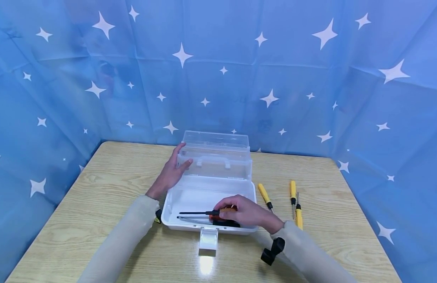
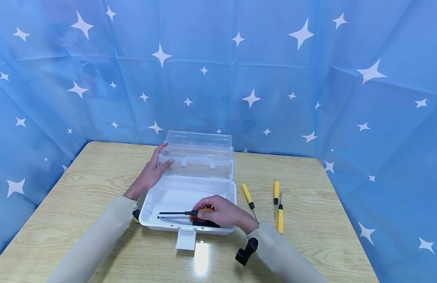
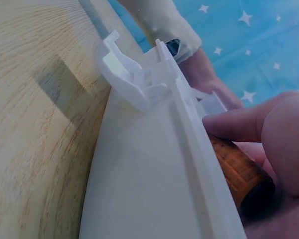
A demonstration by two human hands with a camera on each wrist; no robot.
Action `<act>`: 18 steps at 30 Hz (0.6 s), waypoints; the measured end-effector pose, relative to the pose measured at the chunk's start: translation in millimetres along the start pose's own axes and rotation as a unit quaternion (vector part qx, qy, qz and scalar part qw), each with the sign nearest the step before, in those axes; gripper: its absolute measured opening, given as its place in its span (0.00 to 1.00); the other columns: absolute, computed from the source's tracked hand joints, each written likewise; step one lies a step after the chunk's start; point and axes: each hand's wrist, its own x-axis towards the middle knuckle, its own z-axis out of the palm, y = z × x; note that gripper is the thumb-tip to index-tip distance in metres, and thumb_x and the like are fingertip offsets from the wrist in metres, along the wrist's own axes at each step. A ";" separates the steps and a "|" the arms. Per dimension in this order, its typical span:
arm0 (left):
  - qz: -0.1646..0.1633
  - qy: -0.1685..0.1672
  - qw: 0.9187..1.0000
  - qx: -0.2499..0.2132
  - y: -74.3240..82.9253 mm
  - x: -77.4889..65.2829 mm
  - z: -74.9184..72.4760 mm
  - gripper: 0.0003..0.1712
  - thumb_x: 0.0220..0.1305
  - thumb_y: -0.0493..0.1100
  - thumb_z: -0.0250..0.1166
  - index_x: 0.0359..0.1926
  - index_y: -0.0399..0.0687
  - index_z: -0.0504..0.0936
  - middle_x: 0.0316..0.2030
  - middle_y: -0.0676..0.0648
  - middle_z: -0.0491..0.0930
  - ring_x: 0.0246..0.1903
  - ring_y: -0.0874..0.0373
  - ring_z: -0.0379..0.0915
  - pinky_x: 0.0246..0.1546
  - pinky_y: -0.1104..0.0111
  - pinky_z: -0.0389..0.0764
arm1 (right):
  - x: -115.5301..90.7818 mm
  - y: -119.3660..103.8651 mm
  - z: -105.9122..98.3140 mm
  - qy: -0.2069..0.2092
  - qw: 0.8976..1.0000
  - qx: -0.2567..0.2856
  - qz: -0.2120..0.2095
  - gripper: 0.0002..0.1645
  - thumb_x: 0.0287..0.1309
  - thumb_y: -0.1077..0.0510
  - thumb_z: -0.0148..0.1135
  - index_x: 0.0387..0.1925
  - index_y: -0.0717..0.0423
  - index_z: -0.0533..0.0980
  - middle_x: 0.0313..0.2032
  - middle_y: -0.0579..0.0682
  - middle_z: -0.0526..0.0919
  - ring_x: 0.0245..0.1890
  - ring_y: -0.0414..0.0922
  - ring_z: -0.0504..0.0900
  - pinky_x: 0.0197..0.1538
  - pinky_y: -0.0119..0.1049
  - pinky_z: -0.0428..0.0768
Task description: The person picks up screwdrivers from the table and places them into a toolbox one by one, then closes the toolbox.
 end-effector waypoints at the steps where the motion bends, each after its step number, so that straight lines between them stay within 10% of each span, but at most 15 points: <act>1: 0.000 0.000 1.000 0.001 0.3 -0.1 0.1 0.41 0.71 0.66 0.53 0.77 0.75 0.44 0.79 0.50 0.42 0.69 0.38 0.62 0.68 0.39 0.58 | 0.4 0.3 0.6 0.001 1.000 -0.003 0.002 0.13 0.70 0.58 0.57 0.51 0.51 0.82 0.42 0.50 0.85 0.34 0.38 0.78 0.39 0.32 0.76; 18: -0.001 0.001 1.000 -0.004 -0.5 -0.3 0.2 0.40 0.72 0.64 0.53 0.77 0.76 0.44 0.79 0.50 0.42 0.68 0.38 0.63 0.69 0.38 0.55 | 4.0 2.0 6.5 0.000 1.000 -0.026 0.000 0.12 0.68 0.59 0.59 0.50 0.53 0.82 0.42 0.47 0.85 0.35 0.38 0.76 0.39 0.31 0.75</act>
